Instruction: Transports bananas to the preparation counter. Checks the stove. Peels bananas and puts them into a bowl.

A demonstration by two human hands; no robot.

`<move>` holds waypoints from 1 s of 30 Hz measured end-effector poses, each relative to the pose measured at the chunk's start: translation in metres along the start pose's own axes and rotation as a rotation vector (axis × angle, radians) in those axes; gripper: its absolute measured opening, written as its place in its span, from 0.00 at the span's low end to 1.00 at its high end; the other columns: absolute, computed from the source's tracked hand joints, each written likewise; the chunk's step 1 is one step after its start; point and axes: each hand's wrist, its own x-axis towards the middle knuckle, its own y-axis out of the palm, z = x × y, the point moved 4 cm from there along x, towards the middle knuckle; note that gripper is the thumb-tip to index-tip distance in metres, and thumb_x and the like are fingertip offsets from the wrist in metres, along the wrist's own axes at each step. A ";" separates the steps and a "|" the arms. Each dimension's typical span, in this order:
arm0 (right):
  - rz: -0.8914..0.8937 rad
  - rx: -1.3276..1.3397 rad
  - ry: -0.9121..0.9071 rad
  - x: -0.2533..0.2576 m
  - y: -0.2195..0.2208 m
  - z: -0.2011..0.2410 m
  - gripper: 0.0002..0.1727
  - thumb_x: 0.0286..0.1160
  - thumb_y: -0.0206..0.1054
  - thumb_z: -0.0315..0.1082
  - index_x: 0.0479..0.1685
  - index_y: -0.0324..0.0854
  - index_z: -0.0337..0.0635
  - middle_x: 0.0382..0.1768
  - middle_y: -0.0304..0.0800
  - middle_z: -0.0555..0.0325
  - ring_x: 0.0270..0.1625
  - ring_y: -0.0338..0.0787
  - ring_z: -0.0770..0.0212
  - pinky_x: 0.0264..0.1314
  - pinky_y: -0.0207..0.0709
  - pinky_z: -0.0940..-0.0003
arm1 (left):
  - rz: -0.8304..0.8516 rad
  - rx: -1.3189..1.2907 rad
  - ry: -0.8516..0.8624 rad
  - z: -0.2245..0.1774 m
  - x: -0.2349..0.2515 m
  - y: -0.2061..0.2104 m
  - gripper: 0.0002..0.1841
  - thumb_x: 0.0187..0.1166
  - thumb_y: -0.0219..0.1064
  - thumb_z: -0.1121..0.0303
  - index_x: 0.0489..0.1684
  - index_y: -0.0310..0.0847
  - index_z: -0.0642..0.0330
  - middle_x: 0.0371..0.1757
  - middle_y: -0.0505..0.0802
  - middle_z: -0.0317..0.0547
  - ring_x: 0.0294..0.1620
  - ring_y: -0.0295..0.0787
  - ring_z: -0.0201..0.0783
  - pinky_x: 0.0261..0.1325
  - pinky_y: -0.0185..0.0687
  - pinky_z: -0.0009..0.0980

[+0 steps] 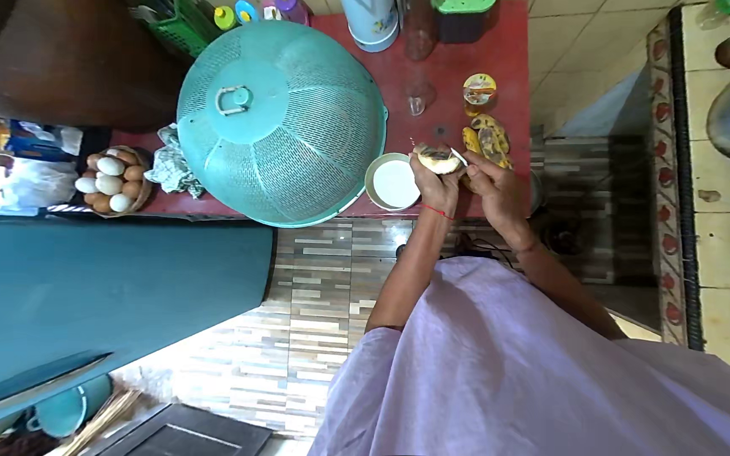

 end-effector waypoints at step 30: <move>0.164 0.425 0.165 0.050 -0.019 -0.053 0.18 0.91 0.54 0.37 0.66 0.84 0.39 0.19 0.74 0.71 0.17 0.69 0.76 0.19 0.65 0.80 | 0.455 0.145 -0.448 -0.006 -0.001 -0.051 0.24 0.91 0.45 0.45 0.66 0.77 0.52 0.53 0.91 0.47 0.46 0.91 0.38 0.48 0.90 0.34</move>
